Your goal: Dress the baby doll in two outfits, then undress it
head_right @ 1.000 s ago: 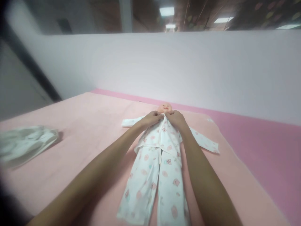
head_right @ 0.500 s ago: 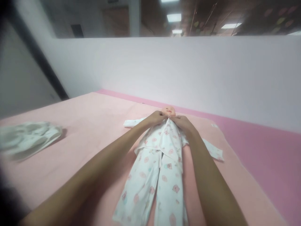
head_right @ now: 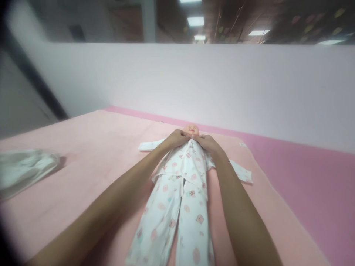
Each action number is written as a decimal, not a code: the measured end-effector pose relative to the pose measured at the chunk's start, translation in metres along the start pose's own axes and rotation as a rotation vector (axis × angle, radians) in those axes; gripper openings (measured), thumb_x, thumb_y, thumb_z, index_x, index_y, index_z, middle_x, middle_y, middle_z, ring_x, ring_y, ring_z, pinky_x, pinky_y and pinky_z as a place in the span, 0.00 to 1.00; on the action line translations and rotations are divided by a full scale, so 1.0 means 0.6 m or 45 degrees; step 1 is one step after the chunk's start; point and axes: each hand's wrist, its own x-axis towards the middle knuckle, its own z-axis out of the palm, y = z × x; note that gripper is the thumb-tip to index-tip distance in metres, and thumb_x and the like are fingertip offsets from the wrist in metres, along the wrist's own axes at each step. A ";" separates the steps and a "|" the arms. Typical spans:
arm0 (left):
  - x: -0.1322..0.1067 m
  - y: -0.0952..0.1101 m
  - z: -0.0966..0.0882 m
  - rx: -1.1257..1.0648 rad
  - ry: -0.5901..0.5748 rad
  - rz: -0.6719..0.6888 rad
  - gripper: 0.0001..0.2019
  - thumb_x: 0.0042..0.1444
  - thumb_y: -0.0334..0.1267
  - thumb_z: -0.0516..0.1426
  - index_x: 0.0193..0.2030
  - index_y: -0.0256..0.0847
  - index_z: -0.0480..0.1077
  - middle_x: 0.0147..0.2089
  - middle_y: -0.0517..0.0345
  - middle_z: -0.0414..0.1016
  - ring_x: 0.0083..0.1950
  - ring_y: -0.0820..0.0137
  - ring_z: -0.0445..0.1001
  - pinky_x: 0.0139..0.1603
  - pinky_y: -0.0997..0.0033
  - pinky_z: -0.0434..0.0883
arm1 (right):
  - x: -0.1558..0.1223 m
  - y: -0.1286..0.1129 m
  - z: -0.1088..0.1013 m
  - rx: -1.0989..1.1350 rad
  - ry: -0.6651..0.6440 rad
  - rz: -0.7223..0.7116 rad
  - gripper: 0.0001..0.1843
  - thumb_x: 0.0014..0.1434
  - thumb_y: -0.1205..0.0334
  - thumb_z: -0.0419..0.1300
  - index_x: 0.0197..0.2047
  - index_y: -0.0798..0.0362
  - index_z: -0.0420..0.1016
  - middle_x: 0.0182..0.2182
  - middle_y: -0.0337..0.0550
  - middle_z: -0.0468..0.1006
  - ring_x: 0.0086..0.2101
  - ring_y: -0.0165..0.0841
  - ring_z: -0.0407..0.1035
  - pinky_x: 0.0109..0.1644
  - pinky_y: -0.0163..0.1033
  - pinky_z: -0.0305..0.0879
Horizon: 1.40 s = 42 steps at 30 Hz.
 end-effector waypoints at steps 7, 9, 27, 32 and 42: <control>0.004 -0.002 0.002 -0.030 -0.003 -0.033 0.15 0.57 0.38 0.64 0.23 0.41 0.65 0.18 0.63 0.64 0.22 0.73 0.62 0.29 0.71 0.58 | 0.004 0.007 0.000 0.013 -0.004 0.004 0.26 0.56 0.39 0.71 0.41 0.56 0.84 0.30 0.45 0.82 0.30 0.32 0.71 0.34 0.34 0.65; 0.004 -0.001 0.004 -0.053 0.000 -0.059 0.15 0.56 0.37 0.65 0.23 0.41 0.65 0.17 0.64 0.63 0.22 0.73 0.61 0.28 0.71 0.57 | 0.005 0.008 0.001 0.019 -0.004 0.000 0.25 0.56 0.39 0.70 0.41 0.55 0.84 0.33 0.46 0.84 0.31 0.33 0.71 0.34 0.34 0.65; 0.009 -0.008 0.006 -0.189 -0.009 -0.098 0.15 0.57 0.34 0.65 0.24 0.41 0.65 0.18 0.65 0.61 0.21 0.75 0.60 0.27 0.72 0.57 | -0.008 -0.008 0.012 -0.126 0.149 -0.055 0.17 0.59 0.48 0.67 0.38 0.54 0.83 0.37 0.44 0.84 0.35 0.35 0.73 0.37 0.36 0.64; -0.003 -0.001 -0.001 -0.177 -0.017 -0.073 0.17 0.57 0.35 0.65 0.23 0.41 0.62 0.17 0.66 0.57 0.20 0.76 0.56 0.25 0.72 0.53 | -0.021 -0.022 0.035 -0.244 0.325 -0.139 0.10 0.60 0.54 0.64 0.40 0.52 0.78 0.39 0.45 0.83 0.39 0.37 0.74 0.41 0.38 0.64; -0.015 0.016 0.003 -0.071 0.084 -0.035 0.22 0.59 0.36 0.64 0.20 0.42 0.55 0.19 0.67 0.57 0.24 0.75 0.55 0.29 0.71 0.53 | -0.046 -0.048 0.046 -0.408 0.420 -0.240 0.08 0.64 0.58 0.56 0.32 0.48 0.65 0.33 0.42 0.78 0.34 0.38 0.69 0.37 0.40 0.58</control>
